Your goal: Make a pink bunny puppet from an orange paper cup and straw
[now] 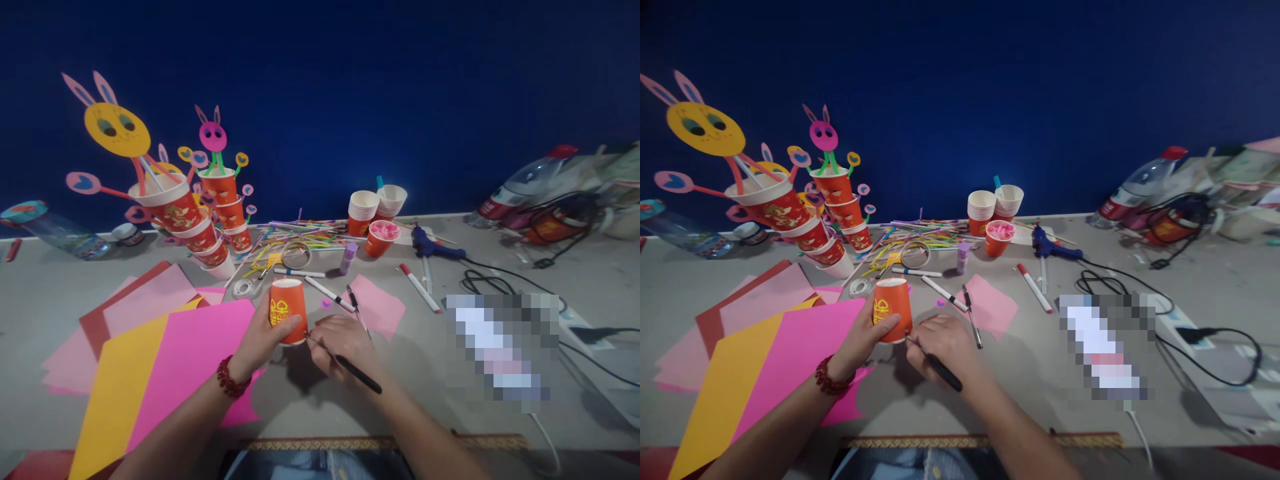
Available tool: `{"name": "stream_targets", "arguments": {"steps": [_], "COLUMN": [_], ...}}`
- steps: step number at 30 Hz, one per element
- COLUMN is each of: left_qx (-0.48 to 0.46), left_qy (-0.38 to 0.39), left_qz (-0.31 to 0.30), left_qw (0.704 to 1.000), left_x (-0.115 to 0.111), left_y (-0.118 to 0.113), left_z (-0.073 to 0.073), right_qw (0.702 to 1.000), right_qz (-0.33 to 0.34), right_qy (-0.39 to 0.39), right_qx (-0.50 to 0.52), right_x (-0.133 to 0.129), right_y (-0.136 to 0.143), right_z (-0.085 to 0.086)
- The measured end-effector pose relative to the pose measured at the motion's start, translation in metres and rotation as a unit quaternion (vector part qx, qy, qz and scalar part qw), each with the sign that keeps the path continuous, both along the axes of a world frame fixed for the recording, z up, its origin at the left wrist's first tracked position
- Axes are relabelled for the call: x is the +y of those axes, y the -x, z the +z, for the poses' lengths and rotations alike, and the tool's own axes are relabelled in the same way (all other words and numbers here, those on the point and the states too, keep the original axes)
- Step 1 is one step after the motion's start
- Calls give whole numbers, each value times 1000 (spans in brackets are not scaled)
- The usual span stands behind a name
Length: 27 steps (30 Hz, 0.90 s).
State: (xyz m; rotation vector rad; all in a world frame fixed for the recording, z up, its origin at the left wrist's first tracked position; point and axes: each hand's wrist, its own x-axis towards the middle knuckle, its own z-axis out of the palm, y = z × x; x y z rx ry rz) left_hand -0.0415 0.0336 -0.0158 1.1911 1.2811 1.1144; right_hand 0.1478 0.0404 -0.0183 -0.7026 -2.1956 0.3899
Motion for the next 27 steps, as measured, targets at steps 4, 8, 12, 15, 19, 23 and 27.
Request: {"name": "stream_targets", "arguments": {"steps": [4, 8, 12, 15, 19, 23, 27], "left_qx": [14, 67, 93, 89, 100, 111, 69], "left_qy": [-10, -41, -56, -58, -73, -76, -62], "left_qz": [0, -10, -13, -10, -11, -9, -25], "left_qw": [1000, 997, 994, 994, 992, 991, 995], "left_x": [-1, -3, -5, -6, -7, -6, -6], "left_y": [0, 1, 1, 0, 0, 1, 3], "left_z": [0, 0, 0, 0, 0, 4, 3], "right_qw": [1000, 1000, 1000, 999, 1000, 995, 954], "right_qz": [3, -7, 2, 4, -8, -6, -11], "right_qy": [1, 0, -5, -3, 18, 97, 292], "right_qx": [6, 7, 28, 35, 20, 15, 69], "right_x": [-1, -2, -3, -3, -5, -7, -11], "right_y": [1, 2, 3, 4, 4, 3, 4], "right_z": [0, 0, -1, 0, 3, 6, -1]}}
